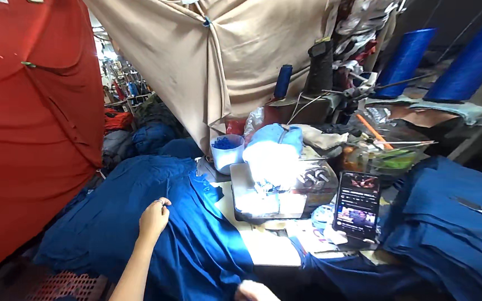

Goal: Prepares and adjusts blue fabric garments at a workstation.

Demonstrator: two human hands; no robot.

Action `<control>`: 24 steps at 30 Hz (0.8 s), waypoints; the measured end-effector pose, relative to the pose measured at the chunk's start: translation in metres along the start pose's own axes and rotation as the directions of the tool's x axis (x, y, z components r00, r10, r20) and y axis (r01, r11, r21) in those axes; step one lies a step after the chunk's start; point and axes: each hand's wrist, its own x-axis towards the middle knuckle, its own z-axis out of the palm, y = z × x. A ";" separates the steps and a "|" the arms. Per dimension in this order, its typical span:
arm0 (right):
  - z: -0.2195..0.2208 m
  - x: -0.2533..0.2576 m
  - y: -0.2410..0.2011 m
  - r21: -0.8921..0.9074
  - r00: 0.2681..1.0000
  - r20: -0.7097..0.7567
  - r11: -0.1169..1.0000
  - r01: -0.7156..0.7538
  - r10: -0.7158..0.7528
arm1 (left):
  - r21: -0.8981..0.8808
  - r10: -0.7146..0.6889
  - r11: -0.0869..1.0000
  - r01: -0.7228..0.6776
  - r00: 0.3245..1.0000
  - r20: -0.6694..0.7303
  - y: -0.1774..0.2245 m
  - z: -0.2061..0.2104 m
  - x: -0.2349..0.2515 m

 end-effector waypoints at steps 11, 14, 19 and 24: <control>-0.043 0.163 -0.018 -0.103 0.977 -0.187 0.991 0.082 -0.100 | -0.012 -0.374 0.924 0.383 0.895 -0.244 -0.134 -0.026 -0.159; -0.035 0.167 -0.002 -0.180 0.981 -0.191 0.982 -0.055 0.020 | -0.032 -0.342 0.937 0.348 0.895 -0.285 -0.137 -0.032 -0.155; -0.022 0.162 0.008 -0.342 0.966 -0.256 0.939 -0.044 -0.048 | 0.027 -0.031 0.999 0.041 0.952 -0.304 -0.104 -0.040 -0.066; -0.020 0.161 0.007 -0.366 0.957 -0.283 0.930 -0.040 -0.070 | 0.083 -0.048 0.996 0.029 0.970 0.238 -0.100 -0.018 0.038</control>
